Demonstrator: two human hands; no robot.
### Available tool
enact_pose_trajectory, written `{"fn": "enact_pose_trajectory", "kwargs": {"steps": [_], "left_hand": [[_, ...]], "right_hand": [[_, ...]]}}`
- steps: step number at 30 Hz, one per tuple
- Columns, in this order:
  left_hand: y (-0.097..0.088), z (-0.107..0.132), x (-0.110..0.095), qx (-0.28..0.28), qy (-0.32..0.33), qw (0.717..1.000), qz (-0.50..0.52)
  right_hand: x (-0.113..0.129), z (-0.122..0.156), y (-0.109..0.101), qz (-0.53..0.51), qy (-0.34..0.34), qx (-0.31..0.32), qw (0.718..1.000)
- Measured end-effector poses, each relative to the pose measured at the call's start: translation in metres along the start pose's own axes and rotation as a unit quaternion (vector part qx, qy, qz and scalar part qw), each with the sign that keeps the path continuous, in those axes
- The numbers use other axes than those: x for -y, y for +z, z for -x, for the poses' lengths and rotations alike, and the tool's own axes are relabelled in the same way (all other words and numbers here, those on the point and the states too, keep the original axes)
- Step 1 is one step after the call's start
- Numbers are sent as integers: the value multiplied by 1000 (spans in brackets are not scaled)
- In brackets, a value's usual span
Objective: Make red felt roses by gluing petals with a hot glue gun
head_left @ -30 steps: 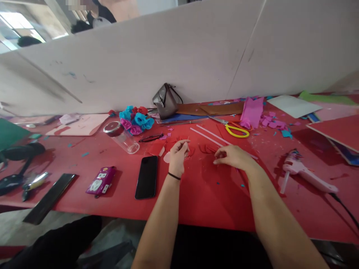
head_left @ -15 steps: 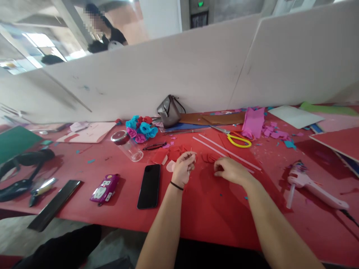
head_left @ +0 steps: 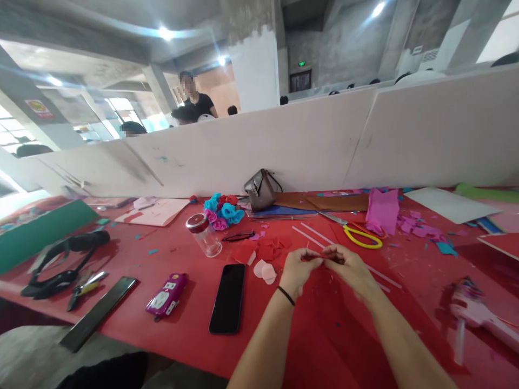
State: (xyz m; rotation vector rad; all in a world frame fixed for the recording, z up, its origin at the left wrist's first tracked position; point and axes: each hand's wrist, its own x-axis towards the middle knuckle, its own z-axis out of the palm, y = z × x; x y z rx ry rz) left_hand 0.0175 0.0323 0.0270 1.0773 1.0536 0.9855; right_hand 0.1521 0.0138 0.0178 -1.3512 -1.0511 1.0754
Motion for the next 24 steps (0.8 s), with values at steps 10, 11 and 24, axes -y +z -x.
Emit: {"fn": "enact_pose_trajectory", "kwargs": {"steps": [10,11,24], "left_hand": [[-11,-3,-4,20,-34,995,95],[-12,-3,-4,19,-30,995,95],[-21,5,-12,181,-44,982,34]], "right_hand": [[6,9,17,-165,67,-17,984],[6,9,18,-161,63,-19,985],[8,8,17,-213,50,-107,970]]}}
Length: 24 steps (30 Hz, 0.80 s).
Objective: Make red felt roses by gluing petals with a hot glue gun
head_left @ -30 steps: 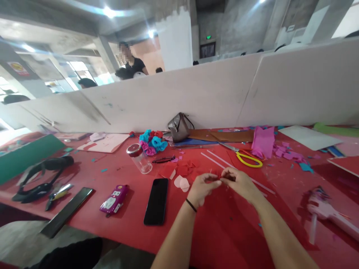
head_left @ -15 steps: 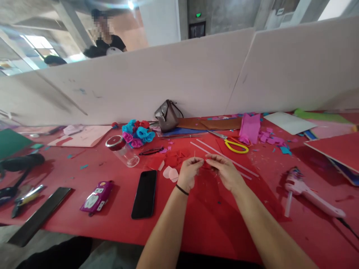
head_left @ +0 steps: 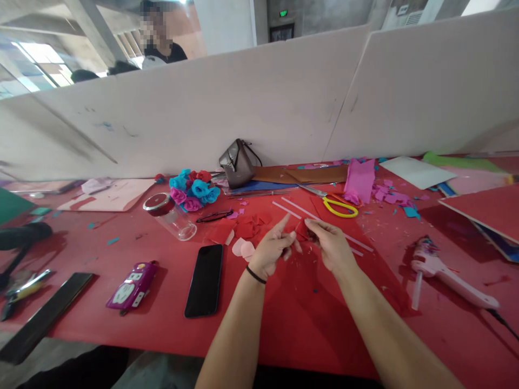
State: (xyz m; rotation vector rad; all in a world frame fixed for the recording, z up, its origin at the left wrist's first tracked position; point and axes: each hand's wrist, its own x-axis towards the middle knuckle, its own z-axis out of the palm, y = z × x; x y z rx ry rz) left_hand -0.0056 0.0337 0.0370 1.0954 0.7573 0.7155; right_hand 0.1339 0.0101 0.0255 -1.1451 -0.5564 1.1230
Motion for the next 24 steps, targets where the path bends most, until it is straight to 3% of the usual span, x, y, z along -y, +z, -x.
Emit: {"fn": "enact_pose_trajectory", "kwargs": {"steps": [13,18,24], "left_hand": [[7,-4,2,-2,-20,998,67],[5,-3,3,-42,-66,986,145],[5,-1,2,-61,-33,988,138]], "right_hand": [[4,8,5,15,0,57,998],[3,6,3,18,-15,8,1000],[3,4,2,19,-13,-12,1000]]}}
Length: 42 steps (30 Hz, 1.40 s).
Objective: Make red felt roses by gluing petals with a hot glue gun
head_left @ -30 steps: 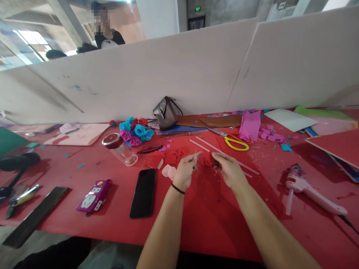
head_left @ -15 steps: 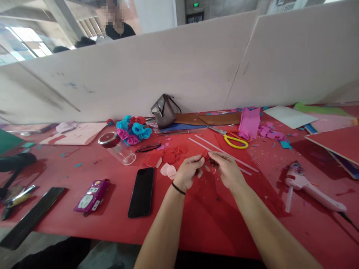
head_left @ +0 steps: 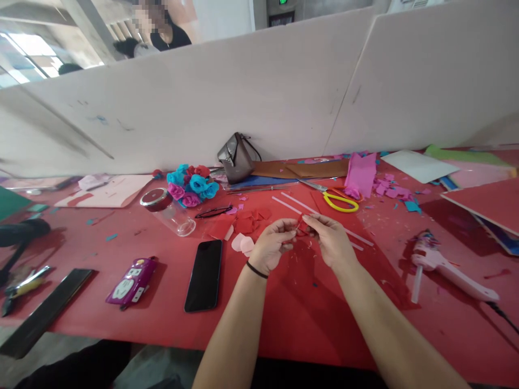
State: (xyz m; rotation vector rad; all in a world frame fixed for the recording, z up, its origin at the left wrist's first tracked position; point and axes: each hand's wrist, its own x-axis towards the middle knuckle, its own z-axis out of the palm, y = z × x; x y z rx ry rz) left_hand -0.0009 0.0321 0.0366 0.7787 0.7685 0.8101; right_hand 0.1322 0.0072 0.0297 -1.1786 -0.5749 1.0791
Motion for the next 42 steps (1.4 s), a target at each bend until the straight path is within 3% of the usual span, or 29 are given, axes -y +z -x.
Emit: {"fn": "enact_pose_trajectory", "kwargs": {"steps": [8,13,16,22,31,34,36,37,39,41,42], "left_hand": [[5,1,-2,2,-1,1000,14],[4,-5,5,-72,55,995,-33],[3,-8,7,-95,48,994,-35],[3,-3,2,-67,55,996,-24],[-2,-10,2,-83,47,992,-81],[-5,-8,-1,-63,20,991,-119],[-7,-4,-5,-38,-9,986,-159],[-7,-2,-6,-26,-21,982,-184],[-6,2,-8,-1,-44,971,-237],[-2,5,-6,41,-73,953,-291],[1,6,-4,60,-84,943,-318]], "right_hand": [[-4,-2,-1,22,-31,15,999],[-5,2,1,17,-26,14,999],[-7,2,2,10,-16,14,1000],[-8,-1,-2,-3,-8,5,1000],[-10,3,7,42,-15,3,999],[4,15,-16,139,-76,-16,987],[20,28,-53,245,-152,-51,956],[29,35,-77,309,-188,-97,927],[45,46,-129,483,-220,-170,830],[54,52,-177,659,-188,-180,705],[55,53,-196,721,-149,-162,658]]}}
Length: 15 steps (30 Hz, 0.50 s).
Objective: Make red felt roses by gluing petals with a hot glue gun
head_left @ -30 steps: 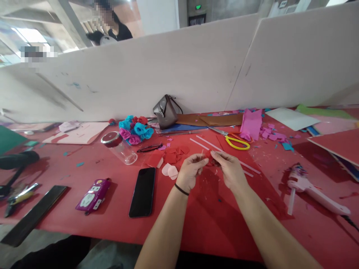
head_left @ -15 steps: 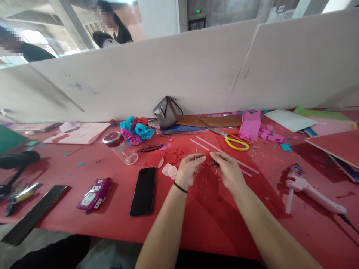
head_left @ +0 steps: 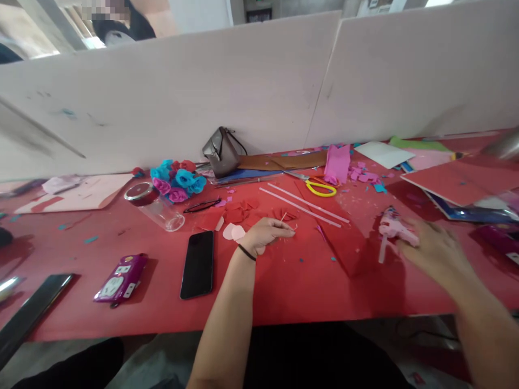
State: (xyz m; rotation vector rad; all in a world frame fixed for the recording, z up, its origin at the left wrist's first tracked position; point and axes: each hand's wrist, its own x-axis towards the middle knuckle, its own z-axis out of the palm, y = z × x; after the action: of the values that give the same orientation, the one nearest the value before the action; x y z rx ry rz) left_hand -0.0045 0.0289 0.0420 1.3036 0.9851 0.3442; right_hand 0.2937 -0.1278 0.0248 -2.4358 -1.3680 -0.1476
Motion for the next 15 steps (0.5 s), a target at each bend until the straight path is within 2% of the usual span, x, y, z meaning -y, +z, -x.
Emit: {"fn": "enact_pose_trajectory", "kwargs": {"steps": [2,4,7,12,15], "left_hand": [[8,-1,2,18,-6,998,-58],[16,-3,5,9,-11,994,-112],[22,-8,9,-3,-17,987,-157],[21,-10,11,-9,-7,984,-176],[20,-10,12,-5,-1,982,-189]], "right_hand": [[-27,0,5,91,-15,58,994],[-38,-1,12,128,-26,81,988],[-38,-2,17,139,-34,76,987],[-39,-9,17,122,-68,62,988],[-35,-9,12,103,-51,66,991]]}}
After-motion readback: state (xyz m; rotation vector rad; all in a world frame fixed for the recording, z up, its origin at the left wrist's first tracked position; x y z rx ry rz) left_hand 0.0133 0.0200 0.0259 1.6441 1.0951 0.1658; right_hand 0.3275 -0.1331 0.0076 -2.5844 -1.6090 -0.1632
